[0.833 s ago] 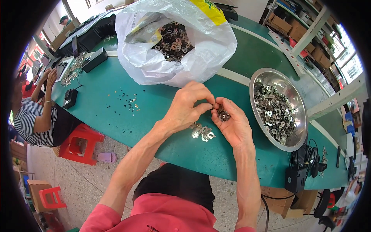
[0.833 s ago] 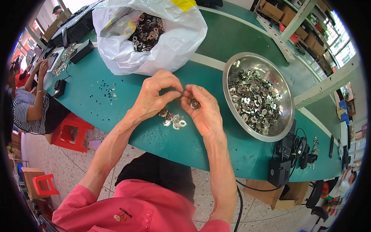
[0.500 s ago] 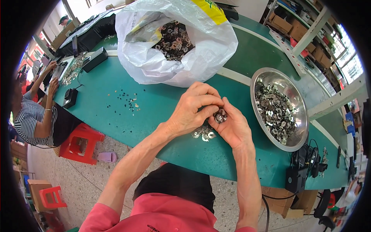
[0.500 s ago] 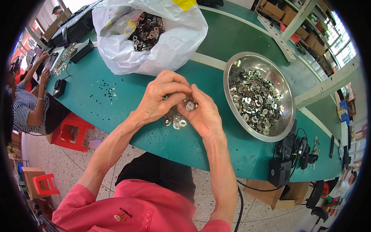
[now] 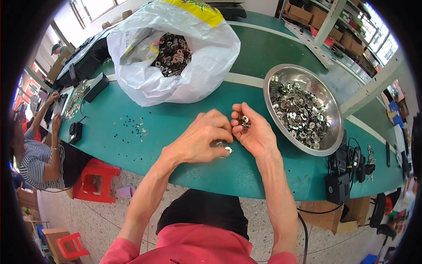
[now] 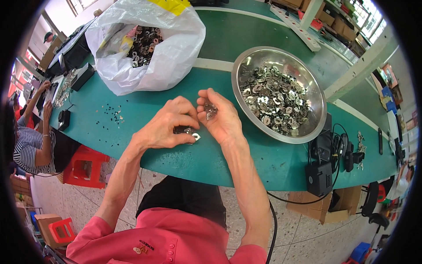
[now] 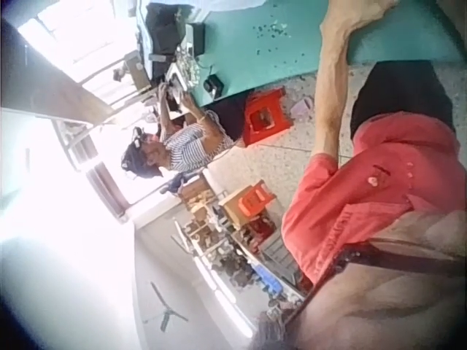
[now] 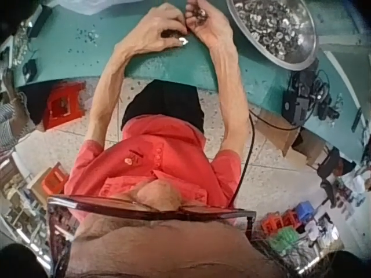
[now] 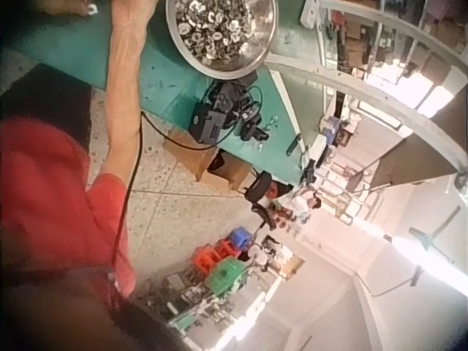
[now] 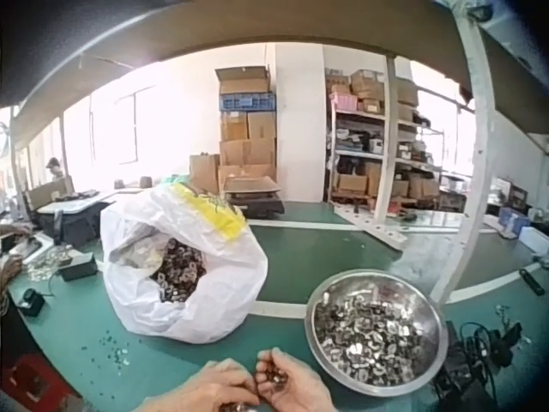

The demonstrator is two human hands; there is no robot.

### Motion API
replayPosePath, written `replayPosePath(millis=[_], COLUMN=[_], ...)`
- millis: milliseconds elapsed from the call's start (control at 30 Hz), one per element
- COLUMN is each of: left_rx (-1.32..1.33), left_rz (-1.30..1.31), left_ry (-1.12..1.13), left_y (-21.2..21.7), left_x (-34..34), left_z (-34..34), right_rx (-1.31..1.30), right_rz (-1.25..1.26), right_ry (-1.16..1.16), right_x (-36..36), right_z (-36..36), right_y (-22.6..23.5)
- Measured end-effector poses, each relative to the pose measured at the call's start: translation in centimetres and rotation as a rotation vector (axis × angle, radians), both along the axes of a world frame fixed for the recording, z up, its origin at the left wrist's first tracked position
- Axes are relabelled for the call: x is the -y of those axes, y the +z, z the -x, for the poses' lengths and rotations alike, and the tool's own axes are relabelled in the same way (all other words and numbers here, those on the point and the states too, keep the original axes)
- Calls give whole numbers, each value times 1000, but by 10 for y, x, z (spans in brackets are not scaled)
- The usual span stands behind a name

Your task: The person picks up small washers by hand and places them onto metal bolts or screws.

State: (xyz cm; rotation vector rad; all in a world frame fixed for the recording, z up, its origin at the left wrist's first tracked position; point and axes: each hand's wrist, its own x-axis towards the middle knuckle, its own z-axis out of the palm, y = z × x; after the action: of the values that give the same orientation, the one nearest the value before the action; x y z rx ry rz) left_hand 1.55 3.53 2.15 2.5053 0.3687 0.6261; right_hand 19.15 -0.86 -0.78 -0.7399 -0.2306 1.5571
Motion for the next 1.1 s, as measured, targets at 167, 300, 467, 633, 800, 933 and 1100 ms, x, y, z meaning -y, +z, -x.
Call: replayPosePath(millis=[167, 300, 467, 633, 800, 933, 1100], left_rx=[-171, -169, -96, -106, -103, -56, 37], left_rz=[-152, -185, -100, -149, -317, -203, -68], left_ry=[-16, -8, 150, 150, 86, 122, 258], left_y=[7, 6, 4, 13, 0, -1, 5], left_x=[16, 19, 9, 18, 26, 25, 15], left_z=[-1, 5, 17, 12, 8, 10, 15], right_rx=[18, 27, 37, 49, 44, 50, 86], right_rz=[-19, -24, -30, -27, -40, -39, -41], right_ry=[17, 21, 45, 40, 49, 59, 89], right_x=[-1, 0, 2, 4, 4, 4, 7], right_z=[-1, 0, 4, 4, 4, 5, 8], right_y=[-2, -1, 1, 2, 3, 4, 9])
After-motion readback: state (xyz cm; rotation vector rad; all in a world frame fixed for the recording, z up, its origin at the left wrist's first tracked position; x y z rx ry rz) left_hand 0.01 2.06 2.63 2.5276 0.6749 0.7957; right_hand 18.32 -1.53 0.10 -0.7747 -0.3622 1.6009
